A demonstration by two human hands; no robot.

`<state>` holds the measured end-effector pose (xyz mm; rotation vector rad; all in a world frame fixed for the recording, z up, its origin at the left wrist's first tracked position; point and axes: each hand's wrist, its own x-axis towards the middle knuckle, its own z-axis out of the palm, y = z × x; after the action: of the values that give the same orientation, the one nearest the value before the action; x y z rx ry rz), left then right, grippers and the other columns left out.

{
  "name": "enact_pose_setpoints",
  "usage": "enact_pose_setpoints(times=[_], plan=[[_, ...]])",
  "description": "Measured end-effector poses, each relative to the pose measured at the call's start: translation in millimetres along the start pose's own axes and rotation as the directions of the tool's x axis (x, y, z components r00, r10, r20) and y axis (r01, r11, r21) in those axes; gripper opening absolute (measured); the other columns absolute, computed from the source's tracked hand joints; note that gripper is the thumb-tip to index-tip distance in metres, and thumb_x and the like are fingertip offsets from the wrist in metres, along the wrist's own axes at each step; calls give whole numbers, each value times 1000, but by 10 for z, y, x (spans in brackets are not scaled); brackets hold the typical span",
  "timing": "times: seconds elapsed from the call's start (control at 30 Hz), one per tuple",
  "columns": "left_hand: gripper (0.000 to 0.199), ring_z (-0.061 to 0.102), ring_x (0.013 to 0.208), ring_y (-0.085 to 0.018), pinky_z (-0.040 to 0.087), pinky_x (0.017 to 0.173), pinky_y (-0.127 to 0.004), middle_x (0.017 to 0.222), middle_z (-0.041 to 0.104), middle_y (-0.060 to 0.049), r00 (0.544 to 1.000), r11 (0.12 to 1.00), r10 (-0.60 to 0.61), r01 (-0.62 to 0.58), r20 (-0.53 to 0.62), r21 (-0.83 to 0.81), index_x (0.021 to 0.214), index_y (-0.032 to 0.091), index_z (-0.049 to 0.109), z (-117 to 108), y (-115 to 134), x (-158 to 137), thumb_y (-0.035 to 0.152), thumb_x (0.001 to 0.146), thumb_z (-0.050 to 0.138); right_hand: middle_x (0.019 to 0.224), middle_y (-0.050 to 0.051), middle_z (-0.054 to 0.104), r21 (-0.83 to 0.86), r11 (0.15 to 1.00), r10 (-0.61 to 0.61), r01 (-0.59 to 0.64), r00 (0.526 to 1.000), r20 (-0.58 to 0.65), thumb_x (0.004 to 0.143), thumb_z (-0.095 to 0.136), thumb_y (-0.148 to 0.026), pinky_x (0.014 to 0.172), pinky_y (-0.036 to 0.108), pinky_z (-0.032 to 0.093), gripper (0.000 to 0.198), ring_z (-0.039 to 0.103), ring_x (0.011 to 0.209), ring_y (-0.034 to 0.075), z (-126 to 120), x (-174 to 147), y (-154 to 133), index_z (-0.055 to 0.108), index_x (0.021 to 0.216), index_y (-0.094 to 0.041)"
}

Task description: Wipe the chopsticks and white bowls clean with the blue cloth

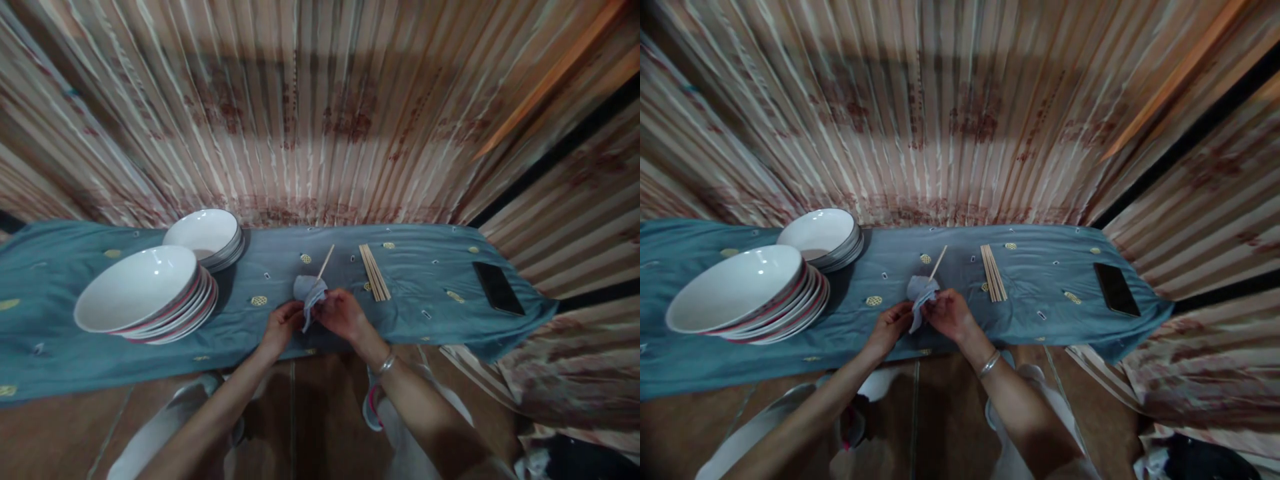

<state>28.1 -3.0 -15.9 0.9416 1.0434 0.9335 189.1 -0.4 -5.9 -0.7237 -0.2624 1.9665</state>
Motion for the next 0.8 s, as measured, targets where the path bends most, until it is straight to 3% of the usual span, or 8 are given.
enact_pose_setpoints(times=[0.13, 0.3, 0.43, 0.57, 0.8], plan=[[26, 42, 50, -8, 33, 50, -21, 52, 54, 4, 1000, 999, 5, -6, 23, 32, 62, 16, 65, -13, 21, 67, 39, 54, 73, 69, -5, 67, -112, 991, -79, 73, 996, -47, 56, 68, -5, 73, 20, 51, 17, 61, 70, 9, 5, 17, 47, 64, 65, -18], [22, 42, 48, -9, 33, 48, -22, 47, 49, 4, 999, 995, 30, -32, 28, 99, 54, 17, 60, -41, -13, 73, 37, 54, 70, 68, -3, 68, -316, 929, -226, 190, 971, -81, 56, 82, -23, 65, 23, 48, 20, 59, 64, 10, 80, 54, 141, 72, 72, -19], [15, 47, 50, -12, 35, 48, -23, 49, 53, 2, 999, 983, 34, -34, 3, 183, 50, 18, 58, -96, 10, 23, 31, 52, 66, 66, -3, 68, -423, 882, -265, 208, 961, -82, 55, 84, -31, 62, 25, 44, 21, 56, 60, 11, 120, 91, 112, 73, 70, -20], [19, 45, 47, -11, 36, 49, -24, 49, 57, 0, 998, 966, 3, -19, 61, 257, 59, 16, 67, -114, 49, -30, 35, 60, 66, 65, -3, 67, -451, 860, -320, 239, 941, -112, 54, 85, -35, 58, 24, 39, 24, 54, 61, 11, 106, 110, -49, 73, 69, -20], [36, 49, 49, -12, 34, 48, -24, 56, 60, -1, 997, 972, 1, -19, 77, 234, 80, 16, 73, 10, 16, -78, 47, 63, 70, 61, -5, 64, -397, 845, -456, 358, 871, -185, 54, 87, -36, 52, 22, 35, 26, 50, 56, 8, 58, 52, -399, 69, 63, -19]])
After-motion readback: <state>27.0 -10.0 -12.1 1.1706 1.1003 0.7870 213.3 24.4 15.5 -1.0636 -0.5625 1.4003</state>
